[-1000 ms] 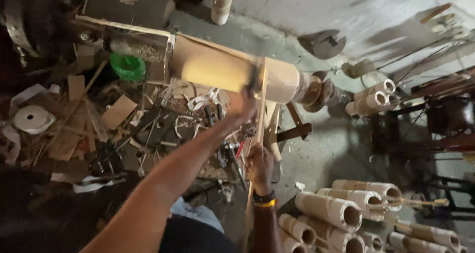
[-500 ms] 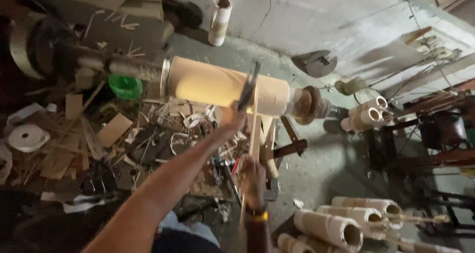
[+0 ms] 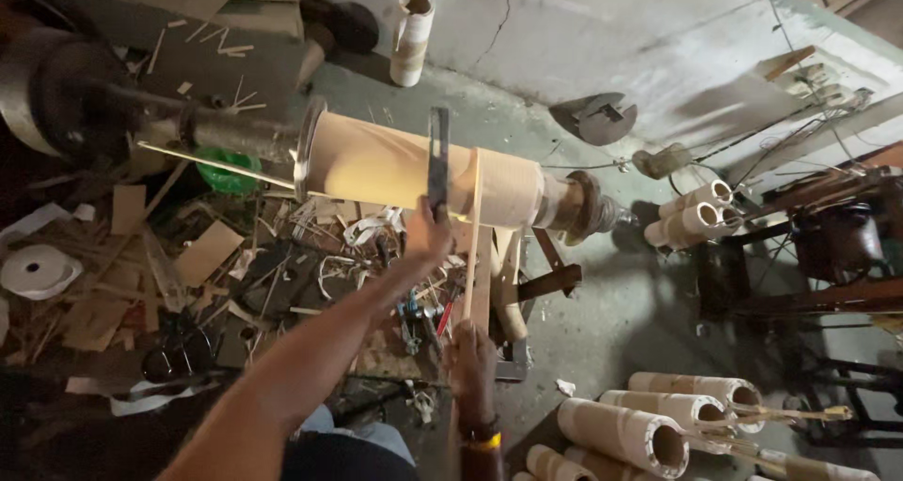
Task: The person winds a thin thread onto a rotating cylindrical spool using a flat wooden guide. They hold the guide against the spool and move it back and forth to lay the thread in even layers.
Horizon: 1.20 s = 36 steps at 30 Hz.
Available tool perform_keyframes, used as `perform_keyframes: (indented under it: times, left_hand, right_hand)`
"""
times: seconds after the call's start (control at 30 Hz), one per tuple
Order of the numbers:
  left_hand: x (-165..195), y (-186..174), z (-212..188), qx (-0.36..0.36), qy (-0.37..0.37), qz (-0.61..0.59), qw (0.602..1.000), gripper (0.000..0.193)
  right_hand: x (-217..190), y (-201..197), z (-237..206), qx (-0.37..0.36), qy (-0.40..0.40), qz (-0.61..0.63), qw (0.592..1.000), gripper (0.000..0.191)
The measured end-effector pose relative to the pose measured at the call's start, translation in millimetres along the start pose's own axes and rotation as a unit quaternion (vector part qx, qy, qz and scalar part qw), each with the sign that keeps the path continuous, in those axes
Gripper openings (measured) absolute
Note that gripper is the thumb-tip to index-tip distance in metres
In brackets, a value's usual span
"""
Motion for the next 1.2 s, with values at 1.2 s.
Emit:
perform_keyframes:
  times: [1.2]
  left_hand:
    - [-44,40,37,-0.034,-0.033,-0.114,0.992,0.028]
  right_hand:
    - [-20,19,1,0.015,0.066,0.051,0.996,0.037]
Point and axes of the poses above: each hand's wrist, its own z-axis towards the middle knuckle, its own y-axis out of the palm, x = y × z, the point moved 9 cm from there along z, towards the middle knuckle, and after that the axes turned 12 degrees about x, right-handed, at the moved point
